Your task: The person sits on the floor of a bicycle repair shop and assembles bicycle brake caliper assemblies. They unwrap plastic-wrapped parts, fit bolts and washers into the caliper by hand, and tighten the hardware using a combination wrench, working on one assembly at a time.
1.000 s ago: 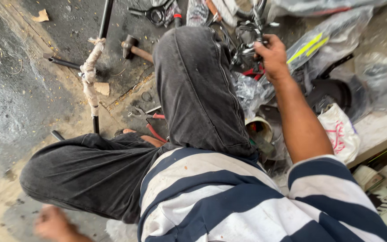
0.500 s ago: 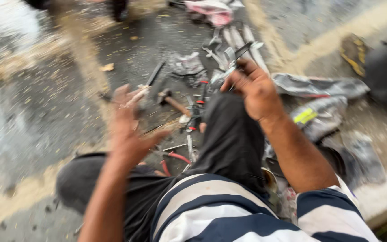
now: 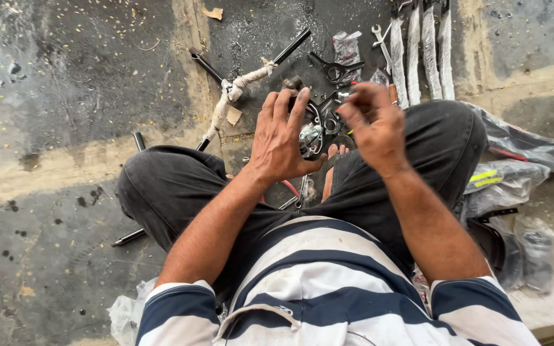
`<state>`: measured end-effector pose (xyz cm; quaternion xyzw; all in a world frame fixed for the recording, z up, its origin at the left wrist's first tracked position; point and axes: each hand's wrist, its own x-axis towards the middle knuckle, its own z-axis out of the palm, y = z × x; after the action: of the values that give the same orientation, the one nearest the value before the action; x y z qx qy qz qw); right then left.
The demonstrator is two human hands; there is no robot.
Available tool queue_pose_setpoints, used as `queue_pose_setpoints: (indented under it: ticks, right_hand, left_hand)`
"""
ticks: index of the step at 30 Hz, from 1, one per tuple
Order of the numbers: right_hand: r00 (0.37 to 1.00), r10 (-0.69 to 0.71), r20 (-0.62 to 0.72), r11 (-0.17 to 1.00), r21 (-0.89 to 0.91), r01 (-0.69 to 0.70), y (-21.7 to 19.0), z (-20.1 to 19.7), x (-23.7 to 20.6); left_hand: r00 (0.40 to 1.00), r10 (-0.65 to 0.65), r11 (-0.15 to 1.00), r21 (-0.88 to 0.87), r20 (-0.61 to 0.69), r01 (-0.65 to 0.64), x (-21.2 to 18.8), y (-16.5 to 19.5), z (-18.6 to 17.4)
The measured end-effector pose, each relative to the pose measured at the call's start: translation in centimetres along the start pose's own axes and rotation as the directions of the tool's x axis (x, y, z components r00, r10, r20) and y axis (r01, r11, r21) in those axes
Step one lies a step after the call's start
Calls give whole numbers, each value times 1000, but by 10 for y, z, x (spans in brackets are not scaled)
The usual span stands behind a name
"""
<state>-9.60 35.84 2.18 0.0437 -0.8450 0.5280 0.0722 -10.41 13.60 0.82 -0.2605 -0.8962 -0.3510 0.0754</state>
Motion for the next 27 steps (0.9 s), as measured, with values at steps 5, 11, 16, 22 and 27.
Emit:
queue_pose_setpoints:
  ticks: [5,11,16,22,27]
  right_hand:
    - [970,-244,0,944,-229,238,-23,-3,12]
    - [991,-132,4,983,127,131,-22,9,16]
    - [999,-11,-34,1000,5,11,-14,8,13]
    - [976,-213,-52,946,-263,192,-7,9,1]
    - [975,-182,-127,934,-333,131,-1,12,0]
  left_hand:
    - [998,43,999,15,-48,-43,0,0,-11]
    - [998,56,998,37,-37,-55,-1,-4,-11]
    - [999,44,997,57,-24,-42,-2,-3,-5]
    - [999,41,997,61,-33,-39,-2,0,-2]
    - [1000,27,997,65,10,-27,-2,3,3]
